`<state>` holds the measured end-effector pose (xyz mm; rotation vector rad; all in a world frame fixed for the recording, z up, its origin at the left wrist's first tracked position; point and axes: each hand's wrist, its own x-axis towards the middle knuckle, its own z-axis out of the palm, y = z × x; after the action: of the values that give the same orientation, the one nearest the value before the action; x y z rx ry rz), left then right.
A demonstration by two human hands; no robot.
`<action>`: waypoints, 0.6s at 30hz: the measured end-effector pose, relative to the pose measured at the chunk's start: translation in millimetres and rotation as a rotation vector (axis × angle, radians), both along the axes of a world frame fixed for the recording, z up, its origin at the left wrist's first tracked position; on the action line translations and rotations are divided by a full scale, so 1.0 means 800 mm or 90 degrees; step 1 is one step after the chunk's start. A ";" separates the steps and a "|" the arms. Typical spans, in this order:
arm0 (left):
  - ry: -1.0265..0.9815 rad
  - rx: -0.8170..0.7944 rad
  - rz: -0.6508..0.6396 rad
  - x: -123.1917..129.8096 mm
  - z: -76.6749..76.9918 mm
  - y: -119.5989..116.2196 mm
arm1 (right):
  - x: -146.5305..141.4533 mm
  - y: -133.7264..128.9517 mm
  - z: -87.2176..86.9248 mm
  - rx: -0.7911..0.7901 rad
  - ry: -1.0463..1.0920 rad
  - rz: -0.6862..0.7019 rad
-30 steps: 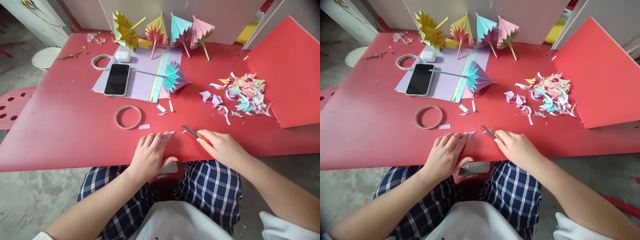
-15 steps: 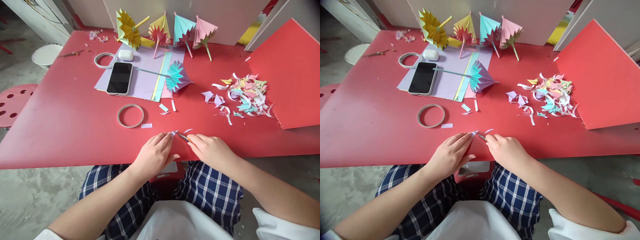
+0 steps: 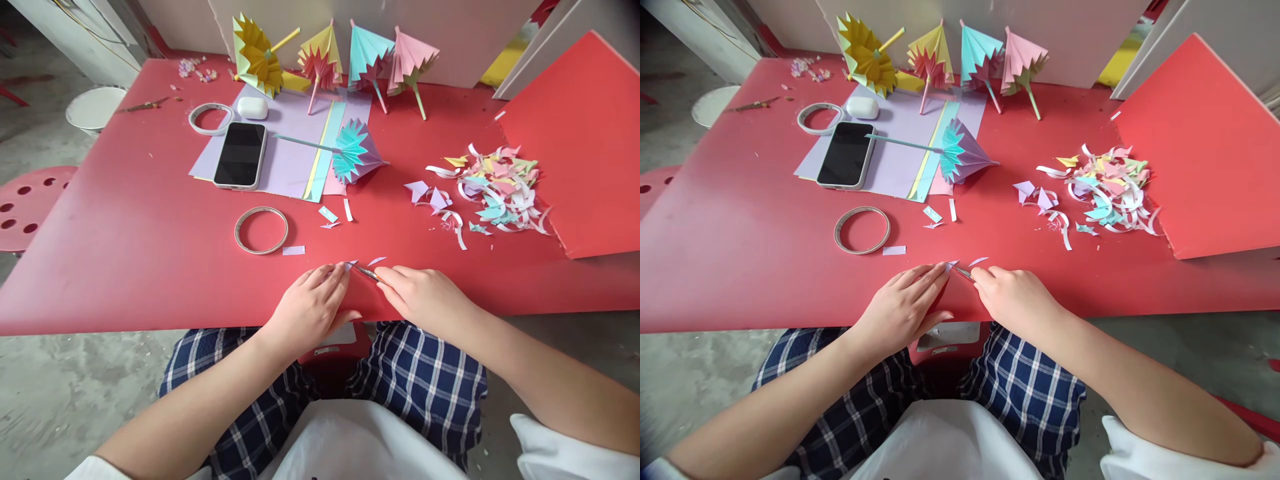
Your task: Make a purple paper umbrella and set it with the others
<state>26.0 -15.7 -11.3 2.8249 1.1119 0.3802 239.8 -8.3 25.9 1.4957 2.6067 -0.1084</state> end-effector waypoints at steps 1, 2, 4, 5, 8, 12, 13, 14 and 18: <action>0.001 0.002 0.001 0.000 0.000 0.000 | 0.000 0.000 0.000 -0.002 0.000 0.001; 0.004 0.005 0.002 0.000 0.000 0.000 | 0.001 0.001 -0.001 -0.002 0.001 0.001; 0.010 0.008 0.002 0.000 -0.001 0.001 | 0.002 0.001 -0.003 0.000 0.003 0.001; 0.012 0.009 0.002 0.000 -0.001 0.001 | 0.003 0.001 -0.005 0.003 0.006 0.001; 0.011 0.014 0.001 0.001 0.000 0.001 | 0.005 0.000 -0.008 0.010 0.012 0.004; 0.017 0.009 0.002 0.002 0.001 0.000 | 0.006 -0.001 -0.008 0.011 0.013 0.009; 0.020 0.007 0.001 0.002 0.002 0.000 | 0.006 -0.001 -0.007 0.010 0.012 0.009; 0.023 0.006 0.000 0.003 0.002 -0.001 | 0.005 -0.001 -0.007 0.008 0.012 0.010; 0.041 0.011 -0.002 0.003 0.002 -0.001 | 0.004 -0.002 -0.005 -0.001 0.010 0.005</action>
<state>28.5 -16.8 -9.6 2.8727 1.1216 0.3017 242.7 -9.7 21.7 1.4889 2.6240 -0.1213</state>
